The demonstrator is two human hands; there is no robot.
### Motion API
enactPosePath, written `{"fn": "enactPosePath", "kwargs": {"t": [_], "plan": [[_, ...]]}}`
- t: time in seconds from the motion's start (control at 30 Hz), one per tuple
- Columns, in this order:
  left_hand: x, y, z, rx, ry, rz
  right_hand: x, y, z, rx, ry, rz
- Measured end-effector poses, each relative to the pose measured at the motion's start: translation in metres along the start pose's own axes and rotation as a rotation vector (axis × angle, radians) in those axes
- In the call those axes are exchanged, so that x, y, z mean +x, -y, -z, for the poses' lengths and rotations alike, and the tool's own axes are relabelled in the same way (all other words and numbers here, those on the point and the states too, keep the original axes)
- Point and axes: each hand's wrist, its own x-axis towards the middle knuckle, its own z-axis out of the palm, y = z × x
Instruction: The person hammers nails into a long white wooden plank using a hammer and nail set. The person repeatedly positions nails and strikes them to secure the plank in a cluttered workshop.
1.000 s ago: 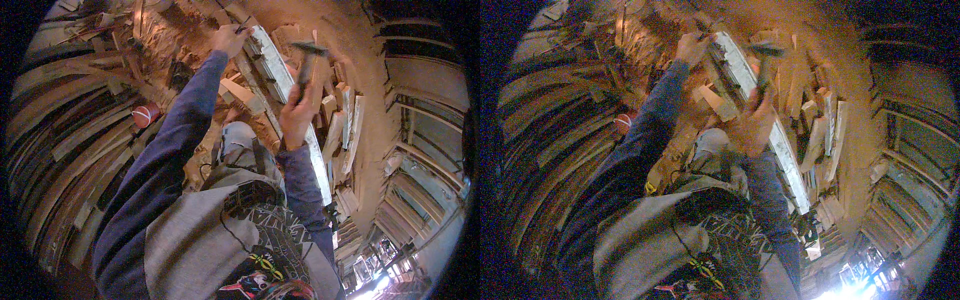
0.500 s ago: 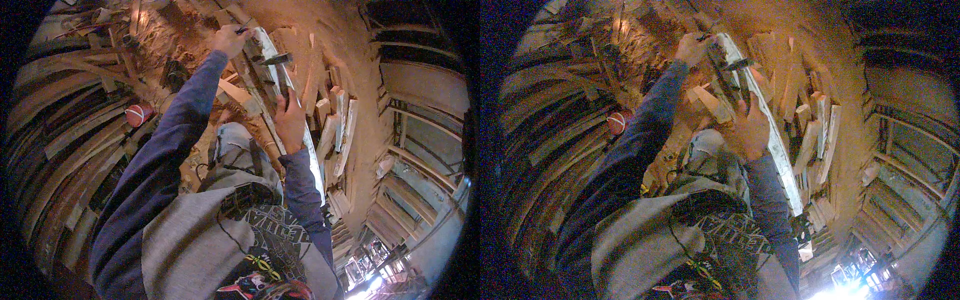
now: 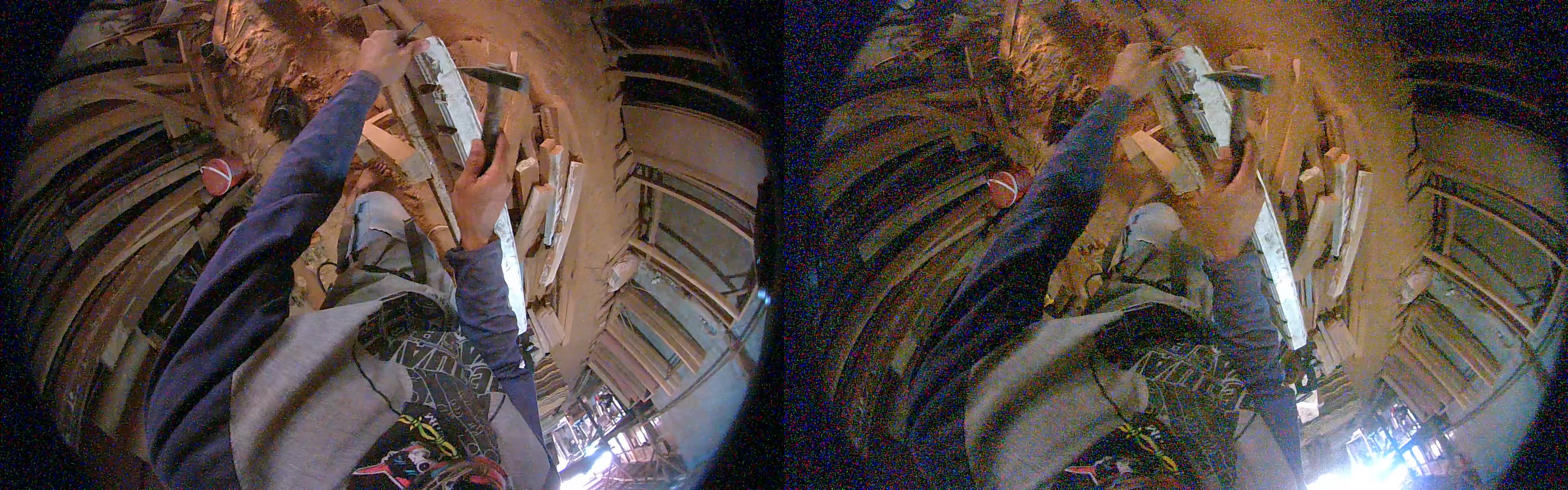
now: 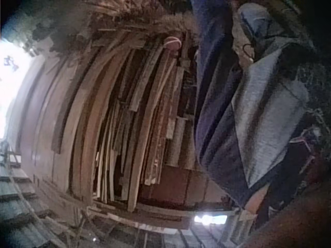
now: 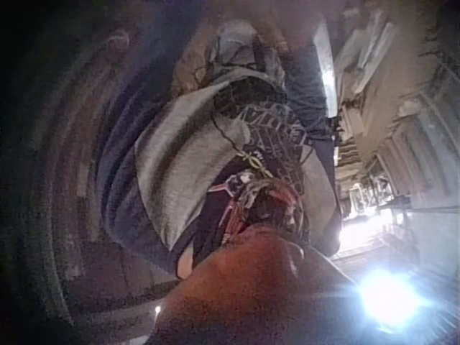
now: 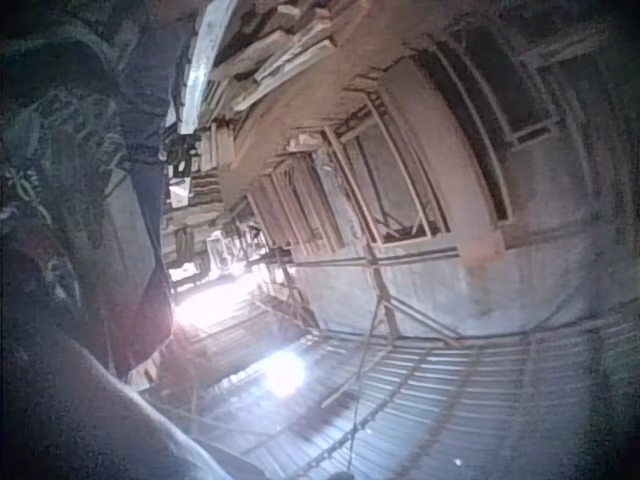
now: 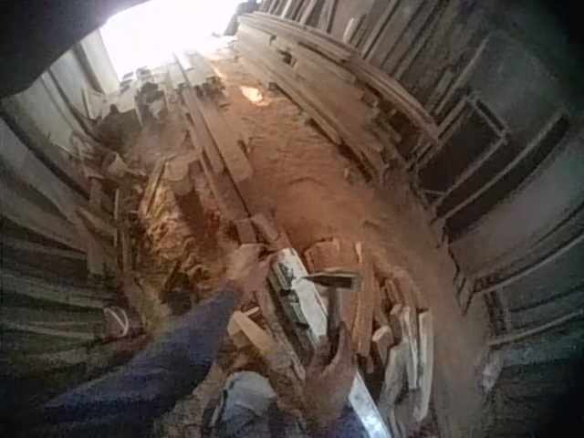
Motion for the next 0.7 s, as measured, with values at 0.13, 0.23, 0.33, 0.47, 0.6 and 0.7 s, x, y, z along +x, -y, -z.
{"fn": "enactPosePath", "kwargs": {"t": [0.13, 0.23, 0.33, 0.47, 0.6, 0.7], "plan": [[-0.004, -0.005, 0.006, -0.081, 0.022, 0.0, 0.001, -0.003, -0.001, -0.157, 0.292, -0.172], [-0.004, -0.008, 0.007, -0.036, 0.015, -0.031, 0.006, -0.003, 0.002, -0.098, 0.164, -0.086], [-0.002, -0.007, 0.004, -0.005, -0.032, -0.05, 0.007, 0.0, 0.002, 0.022, 0.015, -0.021], [-0.002, -0.005, 0.005, -0.188, 0.061, 0.038, 0.001, 0.003, 0.001, -0.13, 0.39, -0.175], [-0.003, -0.008, 0.01, -0.06, 0.029, 0.019, -0.005, 0.005, 0.0, -0.091, 0.103, -0.009], [-0.002, -0.009, 0.01, -0.028, 0.088, 0.082, -0.005, 0.004, 0.0, -0.081, 0.085, 0.027]]}}
